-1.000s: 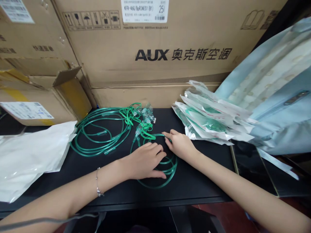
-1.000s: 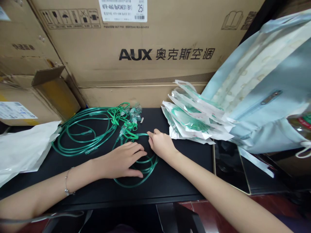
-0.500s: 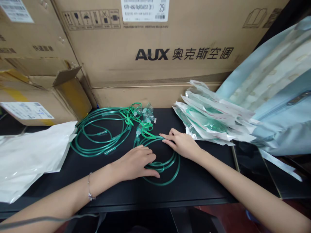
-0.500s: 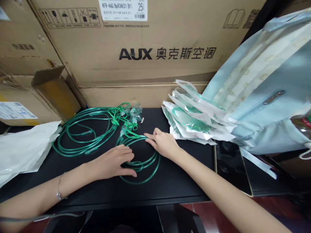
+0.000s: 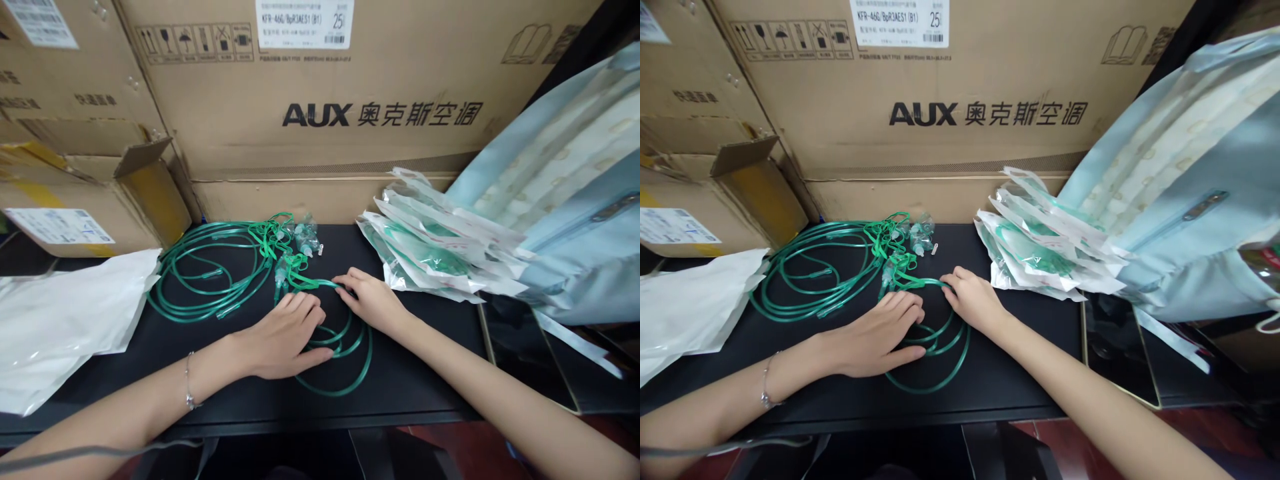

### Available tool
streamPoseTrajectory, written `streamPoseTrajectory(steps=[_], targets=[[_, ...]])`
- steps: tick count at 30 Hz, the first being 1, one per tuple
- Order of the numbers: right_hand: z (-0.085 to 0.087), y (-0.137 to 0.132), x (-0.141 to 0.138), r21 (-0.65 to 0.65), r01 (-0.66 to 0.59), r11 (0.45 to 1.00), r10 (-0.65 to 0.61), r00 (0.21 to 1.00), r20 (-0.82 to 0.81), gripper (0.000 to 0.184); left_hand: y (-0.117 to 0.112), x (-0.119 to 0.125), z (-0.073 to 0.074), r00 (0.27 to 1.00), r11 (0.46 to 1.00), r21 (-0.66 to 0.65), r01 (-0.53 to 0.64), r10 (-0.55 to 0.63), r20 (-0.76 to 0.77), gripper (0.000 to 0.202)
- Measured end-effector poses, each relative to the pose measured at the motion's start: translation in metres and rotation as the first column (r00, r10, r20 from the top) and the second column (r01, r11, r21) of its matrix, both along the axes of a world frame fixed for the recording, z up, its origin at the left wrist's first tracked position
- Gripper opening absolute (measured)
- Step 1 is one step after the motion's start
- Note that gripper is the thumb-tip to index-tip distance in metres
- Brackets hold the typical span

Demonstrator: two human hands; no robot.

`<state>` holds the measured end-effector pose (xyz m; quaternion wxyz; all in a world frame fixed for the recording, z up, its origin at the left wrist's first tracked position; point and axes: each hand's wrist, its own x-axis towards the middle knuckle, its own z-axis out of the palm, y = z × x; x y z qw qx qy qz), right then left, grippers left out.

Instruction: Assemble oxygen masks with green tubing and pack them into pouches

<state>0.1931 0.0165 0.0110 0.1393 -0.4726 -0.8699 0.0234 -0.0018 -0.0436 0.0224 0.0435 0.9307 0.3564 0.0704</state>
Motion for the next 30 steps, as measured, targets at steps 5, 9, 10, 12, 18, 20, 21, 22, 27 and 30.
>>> streamPoseTrajectory(steps=[5, 9, 10, 12, 18, 20, 21, 22, 27, 30], targets=[[0.008, -0.01, 0.006, 0.176, -0.341, 0.923, 0.358, 0.931, -0.076, 0.021, 0.001, 0.0, -0.002, 0.999, 0.999, -0.028, 0.034, -0.034, 0.02, 0.034], [0.014, -0.021, 0.009, 0.028, -0.677, 0.735, 0.677, 0.732, -0.08, 0.022, 0.006, 0.002, -0.005, 0.993, 0.991, -0.131, 0.0, 0.016, 0.116, 0.034], [0.014, -0.022, 0.009, 0.003, -0.684, 0.729, 0.682, 0.726, -0.083, 0.021, 0.008, 0.001, -0.005, 0.988, 0.986, -0.164, -0.012, 0.036, 0.147, 0.032], [0.012, -0.023, 0.009, -0.026, -0.675, 0.737, 0.67, 0.735, -0.104, 0.02, 0.009, -0.001, -0.003, 0.978, 0.976, -0.219, -0.006, 0.052, 0.202, 0.027], [0.011, -0.02, 0.011, -0.044, -0.645, 0.763, 0.634, 0.76, -0.141, 0.017, 0.011, -0.019, 0.0, 0.961, 0.953, -0.278, 0.12, -0.042, 0.272, 0.018], [0.011, -0.019, 0.012, -0.068, -0.65, 0.757, 0.634, 0.756, -0.159, 0.017, 0.014, -0.022, -0.001, 0.958, 0.953, -0.277, 0.126, -0.044, 0.283, 0.014], [0.011, -0.019, 0.012, -0.073, -0.657, 0.75, 0.64, 0.75, -0.17, 0.017, 0.015, -0.023, -0.001, 0.955, 0.953, -0.278, 0.123, -0.038, 0.293, 0.015], [0.011, -0.018, 0.013, -0.074, -0.665, 0.744, 0.646, 0.742, -0.177, 0.018, 0.016, -0.023, -0.002, 0.951, 0.952, -0.282, 0.122, -0.03, 0.308, 0.016], [0.012, -0.018, 0.015, -0.076, -0.666, 0.742, 0.651, 0.743, -0.154, 0.02, 0.017, -0.023, -0.003, 0.944, 0.957, -0.251, 0.144, -0.056, 0.326, 0.023], [0.013, -0.019, 0.015, -0.056, -0.664, 0.746, 0.653, 0.745, -0.136, 0.021, 0.014, -0.025, -0.003, 0.957, 0.969, -0.177, 0.17, -0.119, 0.264, 0.028]])
